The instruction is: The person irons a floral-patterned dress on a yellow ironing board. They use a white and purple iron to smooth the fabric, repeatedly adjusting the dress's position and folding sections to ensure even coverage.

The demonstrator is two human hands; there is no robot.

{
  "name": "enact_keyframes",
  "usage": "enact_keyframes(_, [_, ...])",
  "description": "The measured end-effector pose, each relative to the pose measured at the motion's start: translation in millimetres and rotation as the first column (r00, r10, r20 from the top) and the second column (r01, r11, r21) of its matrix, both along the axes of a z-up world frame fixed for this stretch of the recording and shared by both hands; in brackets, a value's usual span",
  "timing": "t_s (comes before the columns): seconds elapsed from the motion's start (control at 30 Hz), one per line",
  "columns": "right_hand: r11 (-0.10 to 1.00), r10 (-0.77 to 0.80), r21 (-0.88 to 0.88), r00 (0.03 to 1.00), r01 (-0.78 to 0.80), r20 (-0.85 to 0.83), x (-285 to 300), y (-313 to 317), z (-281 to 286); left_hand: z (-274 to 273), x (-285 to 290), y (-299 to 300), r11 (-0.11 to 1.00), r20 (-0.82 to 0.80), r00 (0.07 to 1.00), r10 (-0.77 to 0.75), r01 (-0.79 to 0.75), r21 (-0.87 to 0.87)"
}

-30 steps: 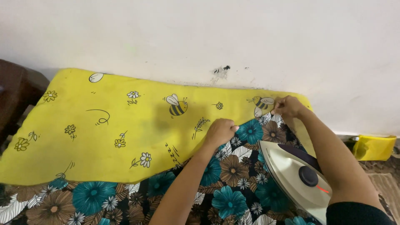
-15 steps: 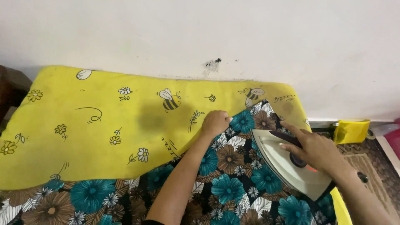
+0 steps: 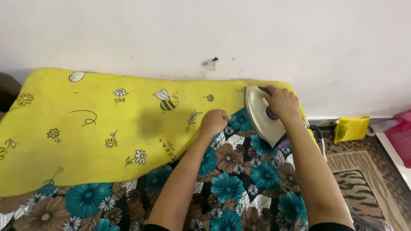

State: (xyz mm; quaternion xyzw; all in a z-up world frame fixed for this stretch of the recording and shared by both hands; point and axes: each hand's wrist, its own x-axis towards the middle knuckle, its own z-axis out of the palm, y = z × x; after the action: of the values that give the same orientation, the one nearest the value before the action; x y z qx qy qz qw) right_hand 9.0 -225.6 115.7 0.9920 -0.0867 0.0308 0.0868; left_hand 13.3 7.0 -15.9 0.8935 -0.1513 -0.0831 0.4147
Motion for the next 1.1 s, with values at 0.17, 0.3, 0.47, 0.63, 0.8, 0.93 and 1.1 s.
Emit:
enact_keyframes(0.17, [0.995,-0.042,0.078,0.98,0.059,-0.195,-118.6,36.1,49.1,-12.5,7.7,-3.3,1.0,0.012,1.0,-0.02,0.019,0.001])
enact_keyframes(0.3, [0.995,-0.071,0.044,0.936,0.092,-0.344,-188.8,58.5,60.7,-16.6,6.9,-10.0,0.996,0.056,0.997,-0.045,0.041,0.074])
enact_keyframes(0.47, [1.0,-0.024,-0.005,0.978,0.024,-0.205,-149.6,90.2,47.8,31.6,-29.4,9.5,0.985,0.067,0.996,-0.053,0.041,0.17])
enact_keyframes(0.63, [0.992,0.123,0.012,0.99,-0.122,-0.071,-46.7,93.1,17.4,51.9,-73.8,85.2,0.985,0.0,0.999,-0.054,0.053,0.165])
enact_keyframes(0.8, [0.985,0.171,0.038,0.984,-0.169,-0.047,-67.4,108.3,23.5,85.3,-140.7,156.7,0.971,-0.111,0.994,0.01,0.017,0.239])
enact_keyframes(0.93, [0.985,0.164,0.089,0.962,-0.148,-0.22,-158.4,130.3,52.3,57.2,-159.8,194.9,0.933,0.006,0.998,0.06,-0.058,0.354])
enact_keyframes(1.1, [0.988,0.146,0.009,0.933,-0.152,-0.328,-201.9,135.6,51.0,31.8,-164.2,219.4,0.936,0.066,0.997,0.036,-0.057,0.348])
